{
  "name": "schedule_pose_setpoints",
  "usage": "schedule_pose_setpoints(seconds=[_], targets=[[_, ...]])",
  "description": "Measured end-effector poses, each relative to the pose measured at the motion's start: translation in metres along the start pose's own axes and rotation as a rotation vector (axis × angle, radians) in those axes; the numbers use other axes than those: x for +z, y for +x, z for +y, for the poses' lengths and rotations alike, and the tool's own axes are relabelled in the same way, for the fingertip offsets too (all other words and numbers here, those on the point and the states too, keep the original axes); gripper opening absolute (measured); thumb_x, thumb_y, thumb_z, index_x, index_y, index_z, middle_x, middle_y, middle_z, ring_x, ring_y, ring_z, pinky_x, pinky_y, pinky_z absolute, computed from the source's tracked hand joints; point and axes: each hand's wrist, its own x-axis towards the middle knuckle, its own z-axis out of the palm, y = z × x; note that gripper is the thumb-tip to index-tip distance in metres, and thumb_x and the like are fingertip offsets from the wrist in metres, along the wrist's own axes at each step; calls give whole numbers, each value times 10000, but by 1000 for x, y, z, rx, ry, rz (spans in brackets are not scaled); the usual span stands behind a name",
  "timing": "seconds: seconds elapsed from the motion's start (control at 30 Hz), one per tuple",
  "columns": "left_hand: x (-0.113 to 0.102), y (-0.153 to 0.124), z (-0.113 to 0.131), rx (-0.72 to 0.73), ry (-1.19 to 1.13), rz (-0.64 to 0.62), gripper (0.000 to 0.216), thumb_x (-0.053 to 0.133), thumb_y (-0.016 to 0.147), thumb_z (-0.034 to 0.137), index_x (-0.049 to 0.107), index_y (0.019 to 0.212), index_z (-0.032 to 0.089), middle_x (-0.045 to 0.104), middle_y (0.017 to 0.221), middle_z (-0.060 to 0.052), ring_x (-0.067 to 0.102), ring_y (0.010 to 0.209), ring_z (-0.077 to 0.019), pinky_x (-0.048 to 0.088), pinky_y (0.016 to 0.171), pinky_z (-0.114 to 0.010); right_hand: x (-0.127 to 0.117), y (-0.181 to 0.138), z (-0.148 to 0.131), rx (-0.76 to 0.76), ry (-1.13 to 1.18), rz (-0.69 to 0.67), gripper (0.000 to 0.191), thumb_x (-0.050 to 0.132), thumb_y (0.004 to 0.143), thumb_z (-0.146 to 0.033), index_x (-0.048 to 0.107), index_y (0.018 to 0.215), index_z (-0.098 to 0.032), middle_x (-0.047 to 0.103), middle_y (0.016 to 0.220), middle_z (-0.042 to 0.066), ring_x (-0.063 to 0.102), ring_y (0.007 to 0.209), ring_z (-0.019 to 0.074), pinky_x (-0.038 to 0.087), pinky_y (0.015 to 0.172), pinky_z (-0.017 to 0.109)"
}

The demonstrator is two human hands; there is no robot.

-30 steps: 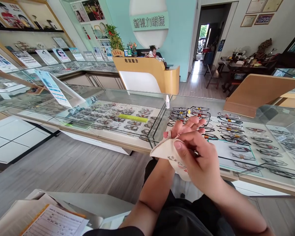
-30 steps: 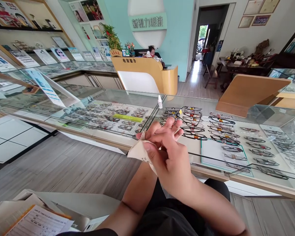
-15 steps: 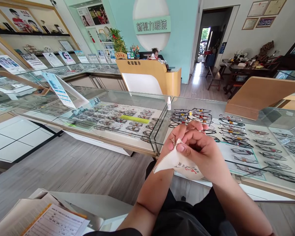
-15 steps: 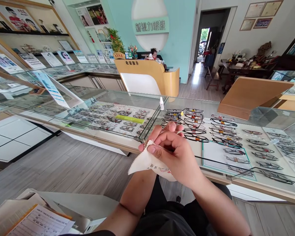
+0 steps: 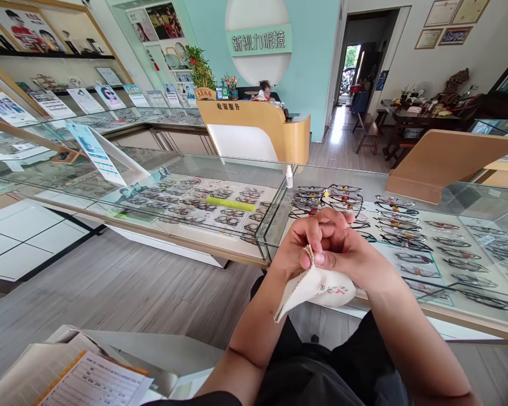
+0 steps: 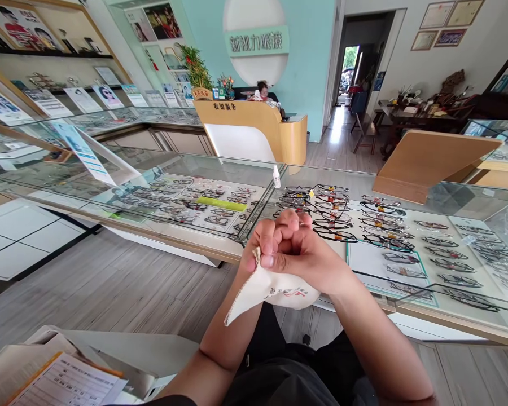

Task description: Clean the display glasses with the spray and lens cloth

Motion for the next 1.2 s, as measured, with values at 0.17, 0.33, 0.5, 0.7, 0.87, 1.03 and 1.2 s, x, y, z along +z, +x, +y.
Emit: schedule_pose_setpoints(seconds=[0.17, 0.33, 0.5, 0.7, 0.87, 1.03, 1.2], targets=[[18, 6, 25, 144, -69, -28, 652, 1008, 657, 573, 476, 604, 200, 633, 908, -42, 682, 1107, -278, 533, 1046, -477, -15, 0, 9, 43, -2, 106, 446, 899, 846, -583, 680, 850, -195, 586, 777, -22, 500, 647, 110, 411, 599, 256], [23, 10, 62, 220, 313, 64, 378, 914, 859, 428, 604, 774, 229, 621, 767, 0, 642, 783, -166, 533, 779, -330, -22, -19, 21, -199, -452, 564, 313, 731, 1008, -553, 720, 1044, -242, 695, 1003, 37, 637, 948, 200, 510, 882, 351], [24, 15, 85, 327, 761, 170, 366, 905, 870, 479, 642, 841, 226, 616, 758, 23, 524, 659, -118, 414, 607, -268, -6, -44, 14, -557, -656, 654, 405, 792, 960, -491, 654, 1288, -299, 664, 1208, 76, 631, 1133, 273, 527, 976, 441], [16, 22, 89, 464, 879, 186, 383, 907, 870, 476, 614, 864, 230, 579, 749, 40, 475, 626, -101, 368, 558, -250, -5, -37, 10, -545, -649, 692, 368, 819, 946, -295, 618, 1253, -321, 671, 1130, 38, 644, 1001, 219, 534, 896, 401], [12, 21, 89, 445, 839, 231, 397, 842, 921, 531, 585, 878, 233, 584, 795, 25, 511, 658, -108, 399, 582, -252, -14, -32, 17, -347, -475, 552, 329, 792, 984, -384, 652, 1271, -302, 683, 1067, 29, 651, 939, 206, 532, 834, 370], [3, 17, 83, 455, 917, 218, 379, 854, 913, 513, 594, 894, 238, 573, 777, 31, 473, 643, -118, 368, 577, -275, -13, -32, 9, -388, -712, 645, 274, 667, 1073, -384, 631, 846, -236, 591, 818, 5, 534, 795, 178, 427, 755, 349], [13, 25, 85, 393, 812, 260, 363, 823, 942, 523, 605, 878, 240, 578, 797, 19, 484, 674, -127, 381, 625, -295, -13, -17, 9, -392, -708, 731, 334, 577, 1098, -500, 540, 871, -258, 516, 796, 0, 478, 743, 182, 420, 708, 346]])
